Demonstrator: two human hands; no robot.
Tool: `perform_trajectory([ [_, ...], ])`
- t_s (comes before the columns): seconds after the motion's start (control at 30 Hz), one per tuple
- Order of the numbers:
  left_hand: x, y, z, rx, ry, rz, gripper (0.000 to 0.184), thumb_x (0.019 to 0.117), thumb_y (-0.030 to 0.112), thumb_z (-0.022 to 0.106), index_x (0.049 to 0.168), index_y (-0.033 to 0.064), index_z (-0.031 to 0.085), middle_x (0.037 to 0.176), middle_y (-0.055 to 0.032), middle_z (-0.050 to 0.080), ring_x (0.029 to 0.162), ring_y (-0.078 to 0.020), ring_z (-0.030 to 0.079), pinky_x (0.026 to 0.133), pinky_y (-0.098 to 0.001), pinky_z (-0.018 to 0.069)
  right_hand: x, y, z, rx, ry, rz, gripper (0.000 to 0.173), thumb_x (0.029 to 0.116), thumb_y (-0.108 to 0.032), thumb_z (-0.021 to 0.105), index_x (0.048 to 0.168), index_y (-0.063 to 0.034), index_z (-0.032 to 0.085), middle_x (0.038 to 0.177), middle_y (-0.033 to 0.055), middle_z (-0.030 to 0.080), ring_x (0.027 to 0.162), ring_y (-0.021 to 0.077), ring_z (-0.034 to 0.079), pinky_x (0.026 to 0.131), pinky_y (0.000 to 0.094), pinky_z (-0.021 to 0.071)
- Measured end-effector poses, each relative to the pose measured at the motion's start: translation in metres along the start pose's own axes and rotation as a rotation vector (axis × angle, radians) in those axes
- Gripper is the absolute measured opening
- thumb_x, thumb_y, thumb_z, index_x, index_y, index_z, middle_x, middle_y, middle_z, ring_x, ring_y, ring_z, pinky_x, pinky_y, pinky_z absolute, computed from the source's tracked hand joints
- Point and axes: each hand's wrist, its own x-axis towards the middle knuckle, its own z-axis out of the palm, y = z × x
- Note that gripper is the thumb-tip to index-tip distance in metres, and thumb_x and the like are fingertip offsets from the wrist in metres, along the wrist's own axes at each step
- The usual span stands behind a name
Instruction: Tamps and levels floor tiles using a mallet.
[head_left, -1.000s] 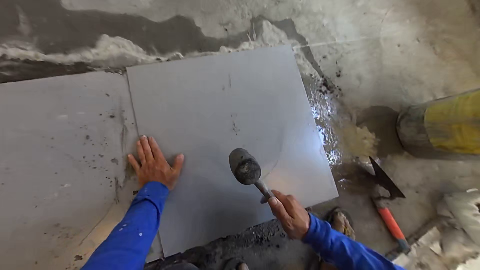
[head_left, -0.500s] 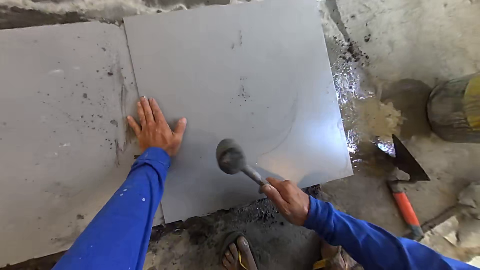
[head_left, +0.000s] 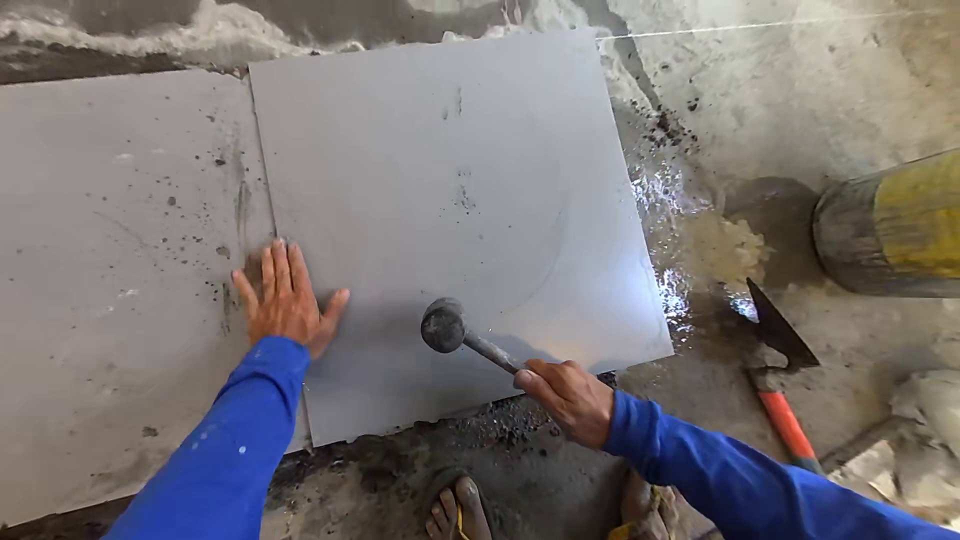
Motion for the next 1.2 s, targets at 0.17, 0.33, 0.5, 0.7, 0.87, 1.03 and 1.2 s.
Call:
perform_trajectory([
  [0.17,-0.032,-0.015,0.008,0.051,0.023,-0.012,0.11,0.0898,0.085,0.013,0.164,0.0042,0.022,0.17,-0.0177,0.024,0.16,-0.0358,0.014,0.122,-0.0721,0.0006,0.009,0.006,-0.001,0.037,0.074,-0.027,0.066,0.1062,-0.059,0.024,0.094,-0.012,0.068,0.062,-0.0008,0.054,0.055,0.0127,0.056,0.052,0.0368,0.0484],
  [0.33,-0.03,-0.016,0.009,0.06,0.026,-0.019,0.11,0.0886,0.086,0.016,0.164,0.0061,0.021,0.17,-0.0165,0.023,0.16,-0.0339,0.013,0.122,-0.0709,-0.0001,0.018,-0.001,-0.004,0.082,0.21,-0.125,0.064,0.1066,-0.06,0.024,0.092,-0.0151,0.068,0.055,-0.0066,0.047,0.046,0.0063,0.049,0.043,0.0295,0.0429],
  [0.5,-0.028,-0.015,0.008,0.065,0.03,-0.013,0.11,0.0886,0.085,0.018,0.165,0.0061,0.019,0.171,-0.0159,0.022,0.16,-0.034,0.012,0.122,-0.0709,-0.0002,0.026,-0.017,-0.009,0.041,0.113,-0.085,0.063,0.1071,-0.057,0.025,0.095,-0.014,0.07,0.06,-0.0033,0.053,0.052,0.0105,0.054,0.049,0.0345,0.0473],
  [0.7,-0.028,-0.015,0.01,0.055,0.016,-0.033,0.111,0.0876,0.087,0.017,0.164,0.0054,0.024,0.17,-0.0154,0.025,0.16,-0.0343,0.015,0.122,-0.0719,0.0016,0.028,-0.031,0.011,-0.088,-0.16,-0.062,0.066,0.1057,-0.063,0.025,0.095,-0.0099,0.063,0.063,0.0054,0.055,0.06,0.0231,0.062,0.057,0.0472,0.0517],
  [0.87,-0.03,-0.014,0.01,0.051,-0.008,-0.041,0.109,0.0892,0.085,0.019,0.164,0.0053,0.021,0.171,-0.0144,0.023,0.16,-0.033,0.013,0.122,-0.0717,-0.0002,0.029,-0.035,0.028,-0.124,-0.212,-0.055,0.069,0.1052,-0.064,0.024,0.095,-0.008,0.063,0.065,0.0079,0.057,0.062,0.0263,0.063,0.058,0.05,0.0523],
  [1.03,-0.027,-0.014,0.009,0.065,-0.035,-0.055,0.11,0.0887,0.086,0.018,0.165,0.0069,0.02,0.172,-0.0114,0.02,0.161,-0.0304,0.011,0.122,-0.0709,-0.001,0.029,-0.033,0.036,-0.078,-0.051,-0.217,0.072,0.1054,-0.066,0.022,0.087,-0.0099,0.063,0.055,0.0029,0.05,0.049,0.0184,0.057,0.045,0.0414,0.0465],
  [1.2,-0.024,-0.014,0.01,0.07,-0.017,-0.049,0.11,0.0887,0.086,0.019,0.165,0.0067,0.02,0.172,-0.011,0.021,0.16,-0.0296,0.013,0.122,-0.0708,-0.0002,0.032,-0.038,0.033,-0.097,-0.086,-0.196,0.071,0.1051,-0.067,0.024,0.088,-0.0101,0.063,0.056,0.0035,0.052,0.05,0.0192,0.058,0.046,0.0422,0.0477],
])
